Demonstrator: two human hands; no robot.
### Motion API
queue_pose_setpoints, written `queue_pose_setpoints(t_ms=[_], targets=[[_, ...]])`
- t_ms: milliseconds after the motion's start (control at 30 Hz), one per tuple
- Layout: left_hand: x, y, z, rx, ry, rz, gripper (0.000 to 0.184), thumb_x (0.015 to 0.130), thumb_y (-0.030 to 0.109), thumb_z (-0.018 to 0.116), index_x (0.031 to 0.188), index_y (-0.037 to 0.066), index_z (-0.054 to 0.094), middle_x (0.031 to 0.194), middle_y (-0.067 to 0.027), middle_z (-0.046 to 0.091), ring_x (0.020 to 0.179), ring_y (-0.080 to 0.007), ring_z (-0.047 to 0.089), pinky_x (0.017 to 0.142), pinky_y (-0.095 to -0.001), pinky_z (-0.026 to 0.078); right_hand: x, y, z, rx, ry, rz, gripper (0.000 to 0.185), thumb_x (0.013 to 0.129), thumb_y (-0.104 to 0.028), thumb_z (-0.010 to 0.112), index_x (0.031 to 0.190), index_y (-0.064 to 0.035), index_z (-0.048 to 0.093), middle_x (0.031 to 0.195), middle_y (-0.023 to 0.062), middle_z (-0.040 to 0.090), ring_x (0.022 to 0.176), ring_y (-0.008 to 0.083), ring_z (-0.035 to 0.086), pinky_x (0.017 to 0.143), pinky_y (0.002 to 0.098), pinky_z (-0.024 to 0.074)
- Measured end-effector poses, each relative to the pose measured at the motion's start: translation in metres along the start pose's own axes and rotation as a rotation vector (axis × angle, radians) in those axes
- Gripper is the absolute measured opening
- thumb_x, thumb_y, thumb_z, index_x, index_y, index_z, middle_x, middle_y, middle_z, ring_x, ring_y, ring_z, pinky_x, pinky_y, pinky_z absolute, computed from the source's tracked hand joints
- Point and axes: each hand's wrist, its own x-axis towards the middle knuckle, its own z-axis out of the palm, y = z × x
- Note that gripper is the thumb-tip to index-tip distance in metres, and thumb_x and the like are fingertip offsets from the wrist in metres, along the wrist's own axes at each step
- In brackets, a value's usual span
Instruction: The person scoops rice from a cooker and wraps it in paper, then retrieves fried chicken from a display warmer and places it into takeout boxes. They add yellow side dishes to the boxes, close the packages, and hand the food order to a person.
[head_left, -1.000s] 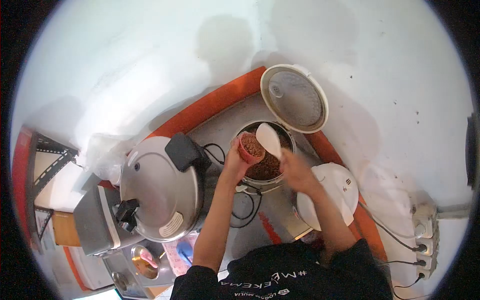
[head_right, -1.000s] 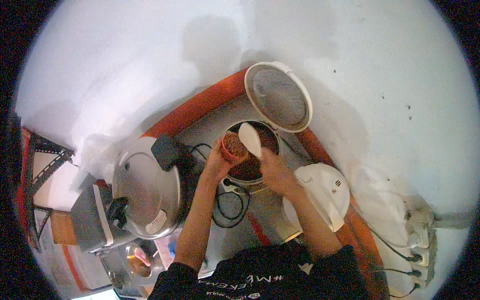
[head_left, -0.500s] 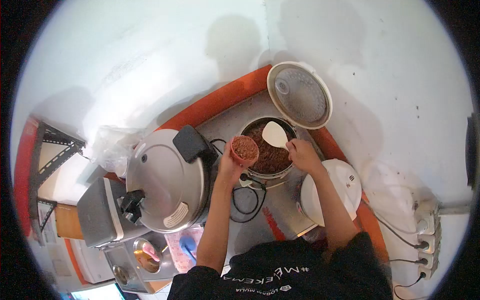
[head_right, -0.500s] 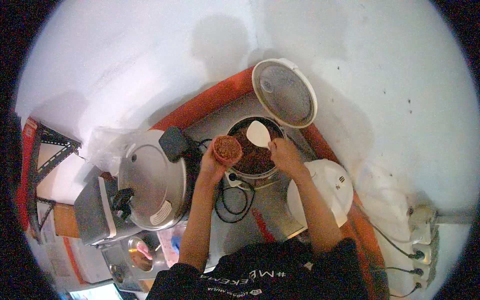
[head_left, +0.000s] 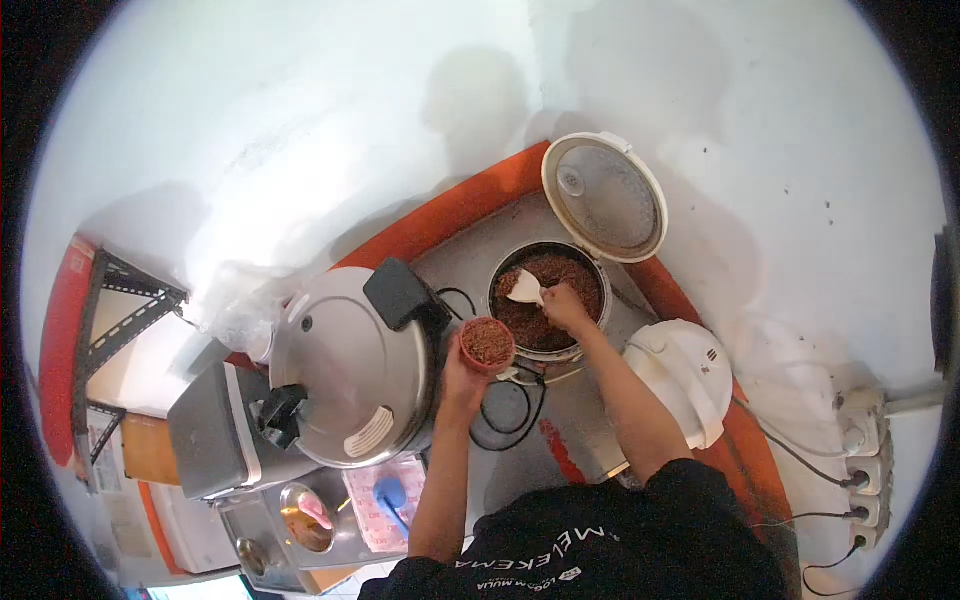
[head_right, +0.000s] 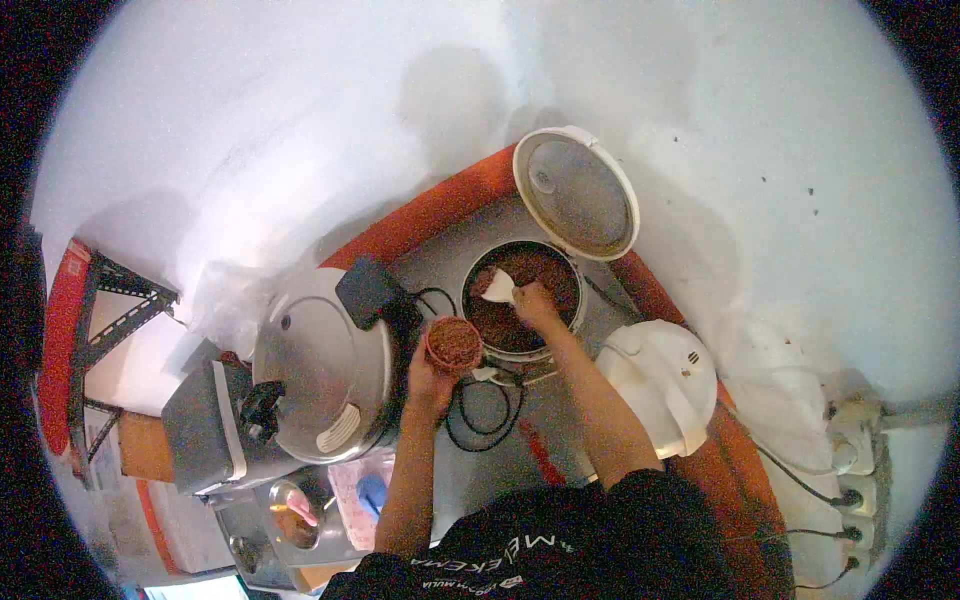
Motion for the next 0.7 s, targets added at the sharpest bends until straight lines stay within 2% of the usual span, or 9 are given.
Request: queue_pose_setpoints(t_ms=[133,233,333,433,533,567,633,700], targets=[[0.012,0.005,-0.003,0.061,-0.008,0.024,0.046,0.109,0.042,0.029,0.139,0.012,0.048,0.136,-0.0133,0.058,0.124,-0.0323,0.059,0.101,-0.0530,0.053,-0.023,-0.005,-0.005,-0.021,0.191,0.065,0.046,0.101,-0.032,0.051,0.075,0.0031,0.065,0.063,0.0161,0.063,0.059,0.0288,0.063,0.064,0.0449,0.0476],[0.033,0.004,0.008,0.146,0.023,0.031,0.046,0.109,0.043,0.030,0.141,0.013,0.042,0.139,-0.0111,0.054,0.126,-0.0303,0.056,0.100,-0.0503,0.053,-0.053,-0.021,-0.037,0.057,0.104,-0.033,0.044,0.102,-0.033,0.050,0.079,0.0004,0.067,0.062,0.0159,0.063,0.059,0.0289,0.064,0.063,0.0444,0.0473],[0.066,-0.005,0.014,0.166,0.014,0.009,0.044,0.109,0.044,0.030,0.141,0.014,0.038,0.139,-0.0099,0.051,0.127,-0.0287,0.055,0.097,-0.0475,0.055,-0.096,-0.062,-0.072,0.119,0.128,-0.036,0.040,0.102,-0.032,0.050,0.086,-0.0002,0.069,0.066,0.0178,0.064,0.063,0.0327,0.065,0.066,0.0457,0.0478],[0.085,-0.014,0.036,0.167,-0.024,-0.031,0.041,0.109,0.044,0.029,0.138,0.015,0.038,0.135,-0.0095,0.052,0.125,-0.0276,0.057,0.093,-0.0458,0.057,-0.125,-0.076,-0.072,-0.090,0.307,-0.203,0.032,0.102,-0.029,0.052,0.101,-0.0023,0.070,0.076,0.0186,0.066,0.071,0.0349,0.065,0.067,0.0466,0.0484],[0.091,-0.021,0.058,0.200,-0.143,-0.083,0.041,0.109,0.044,0.028,0.135,0.015,0.039,0.135,-0.0107,0.050,0.123,-0.0280,0.057,0.090,-0.0470,0.057,-0.139,-0.075,-0.057,-0.309,0.209,-0.198,0.030,0.101,-0.026,0.055,0.119,-0.0058,0.067,0.085,0.0189,0.063,0.080,0.0365,0.063,0.069,0.0474,0.0490],[0.094,-0.019,0.063,0.227,-0.191,-0.109,0.041,0.109,0.044,0.028,0.135,0.015,0.040,0.136,-0.0108,0.050,0.123,-0.0282,0.057,0.089,-0.0472,0.057,-0.141,-0.066,-0.048,-0.258,0.156,-0.207,0.036,0.100,-0.025,0.055,0.131,-0.0077,0.062,0.087,0.0192,0.060,0.084,0.0376,0.062,0.070,0.0483,0.0491],[0.097,-0.018,0.065,0.235,-0.219,-0.147,0.043,0.109,0.045,0.024,0.133,0.015,0.045,0.134,-0.0100,0.053,0.122,-0.0275,0.056,0.089,-0.0478,0.055,-0.143,-0.059,-0.046,-0.368,0.160,-0.310,0.036,0.100,-0.024,0.056,0.132,-0.0067,0.062,0.088,0.0197,0.061,0.084,0.0380,0.062,0.072,0.0482,0.0494],[0.093,-0.026,0.072,0.288,-0.082,-0.118,0.042,0.109,0.045,0.025,0.132,0.016,0.045,0.133,-0.0093,0.054,0.122,-0.0269,0.056,0.090,-0.0472,0.054,-0.147,-0.053,-0.046,-0.353,0.152,-0.351,0.037,0.100,-0.024,0.056,0.132,-0.0057,0.061,0.089,0.0202,0.062,0.085,0.0383,0.062,0.074,0.0481,0.0498]])
